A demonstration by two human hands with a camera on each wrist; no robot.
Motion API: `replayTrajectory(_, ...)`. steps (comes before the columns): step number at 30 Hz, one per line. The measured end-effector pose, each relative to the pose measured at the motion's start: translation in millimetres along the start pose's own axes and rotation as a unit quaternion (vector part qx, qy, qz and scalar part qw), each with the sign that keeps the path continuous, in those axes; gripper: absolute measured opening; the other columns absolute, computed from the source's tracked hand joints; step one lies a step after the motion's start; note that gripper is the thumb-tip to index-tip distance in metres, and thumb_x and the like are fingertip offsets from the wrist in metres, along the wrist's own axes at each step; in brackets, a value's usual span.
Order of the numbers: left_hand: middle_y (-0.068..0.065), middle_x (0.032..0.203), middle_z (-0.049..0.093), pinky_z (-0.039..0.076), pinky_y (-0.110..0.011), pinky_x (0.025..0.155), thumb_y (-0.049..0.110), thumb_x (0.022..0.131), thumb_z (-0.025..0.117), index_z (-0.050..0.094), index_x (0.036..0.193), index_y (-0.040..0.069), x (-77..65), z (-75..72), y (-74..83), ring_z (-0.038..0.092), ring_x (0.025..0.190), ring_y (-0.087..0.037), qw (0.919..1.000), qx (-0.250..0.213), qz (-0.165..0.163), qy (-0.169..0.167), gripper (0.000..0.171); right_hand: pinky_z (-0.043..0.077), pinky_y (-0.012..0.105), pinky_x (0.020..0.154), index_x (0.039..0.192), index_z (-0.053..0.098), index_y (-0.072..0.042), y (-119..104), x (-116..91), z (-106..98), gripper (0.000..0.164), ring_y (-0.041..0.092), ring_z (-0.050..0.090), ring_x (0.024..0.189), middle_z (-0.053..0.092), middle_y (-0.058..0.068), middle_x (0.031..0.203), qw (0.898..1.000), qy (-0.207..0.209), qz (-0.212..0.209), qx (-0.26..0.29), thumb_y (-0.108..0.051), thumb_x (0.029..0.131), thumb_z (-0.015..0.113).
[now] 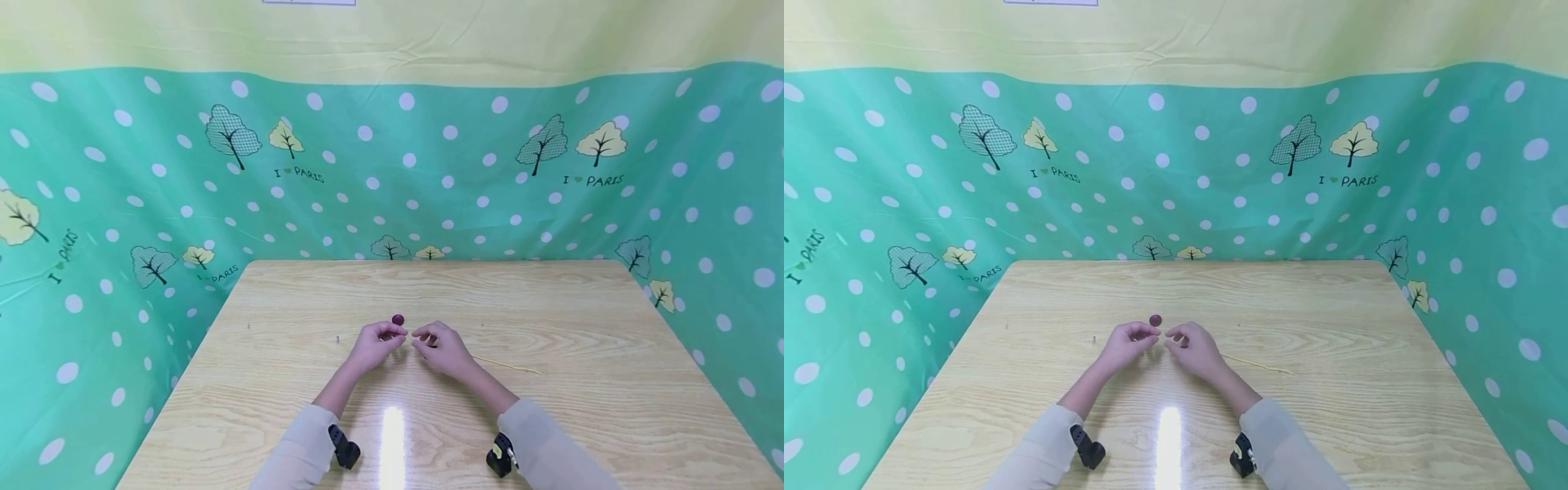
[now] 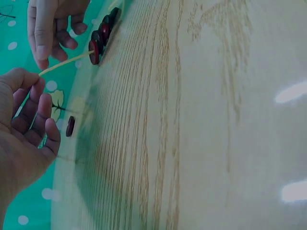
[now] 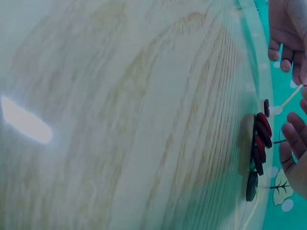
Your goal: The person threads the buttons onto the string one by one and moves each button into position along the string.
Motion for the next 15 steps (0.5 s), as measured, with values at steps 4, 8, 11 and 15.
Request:
replayTrajectory(4, -0.007, 0.093, 0.067, 0.049, -0.019, 0.064, 0.011, 0.083, 0.067, 0.070, 0.095, 0.007, 0.3, 0.8, -0.6, 0.056, 0.076, -0.011, 1.0000, -0.007, 0.001, -0.001, 0.013, 0.047, 0.019, 0.065, 0.100, 0.069, -0.010, -0.9, 0.2, 4.2, 0.018, 0.010, 0.055, 0.076, 0.063, 0.003, 0.090, 1.000, -0.003, 0.001, 0.007, -0.016, 0.084, 0.069)
replayTrajectory(8, -0.007, 0.093, 0.067, 0.048, -0.019, 0.063, 0.012, 0.083, 0.067, 0.070, 0.095, 0.006, 0.2, 1.4, 0.9, 0.056, 0.076, -0.011, 1.0000, -0.008, 0.005, -0.001, 0.014, 0.047, 0.018, 0.063, 0.100, 0.069, -0.009, -2.0, 0.3, 6.1, 0.017, 0.010, 0.055, 0.075, 0.063, 0.004, 0.091, 1.000, -0.004, -0.004, 0.011, -0.014, 0.083, 0.069)
replayTrajectory(11, -0.008, 0.092, 0.067, 0.048, -0.019, 0.063, 0.013, 0.083, 0.067, 0.070, 0.095, 0.006, -0.6, 1.8, 1.9, 0.056, 0.076, -0.012, 1.0000, -0.008, 0.006, -0.002, 0.014, 0.047, 0.018, 0.063, 0.099, 0.070, -0.010, -3.2, -0.1, 6.3, 0.016, 0.011, 0.055, 0.075, 0.063, 0.004, 0.091, 1.000, -0.005, -0.004, 0.010, -0.013, 0.083, 0.069)
replayTrajectory(15, -0.008, 0.091, 0.067, 0.049, -0.020, 0.064, 0.013, 0.083, 0.067, 0.070, 0.095, 0.006, -1.2, 2.6, 3.2, 0.056, 0.076, -0.012, 0.9999, -0.009, 0.009, -0.004, 0.014, 0.047, 0.018, 0.064, 0.097, 0.070, -0.011, -2.9, -0.3, 7.4, 0.014, 0.013, 0.055, 0.075, 0.063, 0.003, 0.090, 1.000, -0.010, 0.000, 0.008, -0.014, 0.083, 0.069)
Point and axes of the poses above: each hand's wrist, its own x-axis towards the middle knuckle, its own z-axis out of the palm, y = z × x, the point moved 8 cm from there along x, towards the middle knuckle
